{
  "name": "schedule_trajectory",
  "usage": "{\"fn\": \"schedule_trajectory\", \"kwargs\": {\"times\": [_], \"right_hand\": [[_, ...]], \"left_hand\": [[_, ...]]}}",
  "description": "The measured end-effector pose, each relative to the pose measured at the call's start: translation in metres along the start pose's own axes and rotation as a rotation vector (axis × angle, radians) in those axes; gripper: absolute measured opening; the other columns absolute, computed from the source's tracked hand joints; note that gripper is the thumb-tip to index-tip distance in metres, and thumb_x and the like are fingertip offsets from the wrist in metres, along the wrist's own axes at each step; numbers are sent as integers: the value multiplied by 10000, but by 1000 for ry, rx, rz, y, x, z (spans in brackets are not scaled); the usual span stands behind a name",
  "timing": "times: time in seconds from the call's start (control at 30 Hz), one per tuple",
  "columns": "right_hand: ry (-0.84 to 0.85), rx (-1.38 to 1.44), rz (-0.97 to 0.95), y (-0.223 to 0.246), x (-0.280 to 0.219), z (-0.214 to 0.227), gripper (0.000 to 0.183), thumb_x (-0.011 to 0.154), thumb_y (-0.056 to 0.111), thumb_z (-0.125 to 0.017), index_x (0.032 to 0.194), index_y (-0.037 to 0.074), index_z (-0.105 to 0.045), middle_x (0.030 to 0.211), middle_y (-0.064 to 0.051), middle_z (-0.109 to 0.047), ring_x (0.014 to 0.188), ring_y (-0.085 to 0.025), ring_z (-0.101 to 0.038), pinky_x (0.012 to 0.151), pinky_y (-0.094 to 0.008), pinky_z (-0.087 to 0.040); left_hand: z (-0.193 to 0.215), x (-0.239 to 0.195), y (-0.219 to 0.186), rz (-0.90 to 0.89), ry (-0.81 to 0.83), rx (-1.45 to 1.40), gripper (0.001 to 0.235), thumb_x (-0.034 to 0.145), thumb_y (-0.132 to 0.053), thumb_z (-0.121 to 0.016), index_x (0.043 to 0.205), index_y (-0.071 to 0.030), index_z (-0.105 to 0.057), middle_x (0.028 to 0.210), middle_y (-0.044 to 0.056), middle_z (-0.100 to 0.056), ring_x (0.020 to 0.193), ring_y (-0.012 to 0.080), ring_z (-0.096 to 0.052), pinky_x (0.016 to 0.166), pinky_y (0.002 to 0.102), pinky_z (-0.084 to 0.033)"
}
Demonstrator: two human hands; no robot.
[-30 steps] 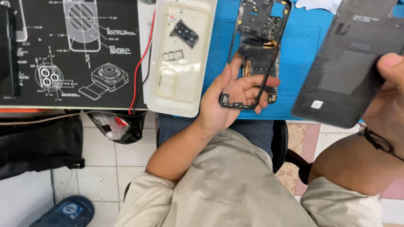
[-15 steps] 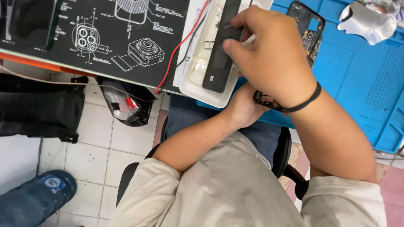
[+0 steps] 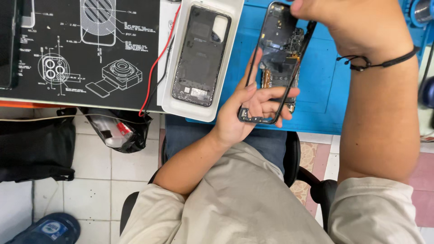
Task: The person disassembles a smartphone by removing the back cover and frame, then uses a screwdriver to remove screws and a small internal component. The person handles the phone, back cover, frame, and internal parts on a blue work mat.
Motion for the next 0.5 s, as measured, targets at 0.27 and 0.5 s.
{"fn": "schedule_trajectory", "kwargs": {"times": [0.27, 0.5], "right_hand": [[310, 18, -26, 35, 26, -87, 200, 872, 82, -780, 1042, 63, -678, 959, 44, -685, 888, -70, -642, 779, -247, -524], [342, -168, -131, 38, 46, -119, 153, 850, 150, -759, 963, 81, -683, 839, 30, -644, 772, -87, -589, 670, -266, -461]], "left_hand": [[-12, -45, -10, -138, -79, -15, 729, 1153, -456, -304, 1718, -386, 150, 1472, 373, -464, 1055, 361, -652, 879, 427, -525], [-6, -57, -28, -224, -134, -58, 697, 1163, -459, -318, 1674, -395, 151, 1473, 374, -455, 1054, 357, -637, 886, 426, -515]]}}
Point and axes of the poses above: each hand's wrist, its own x-axis towards the middle knuckle, its own z-axis out of the back of the hand, y = z × x, the point moved 9 cm from there along x, towards the middle knuckle
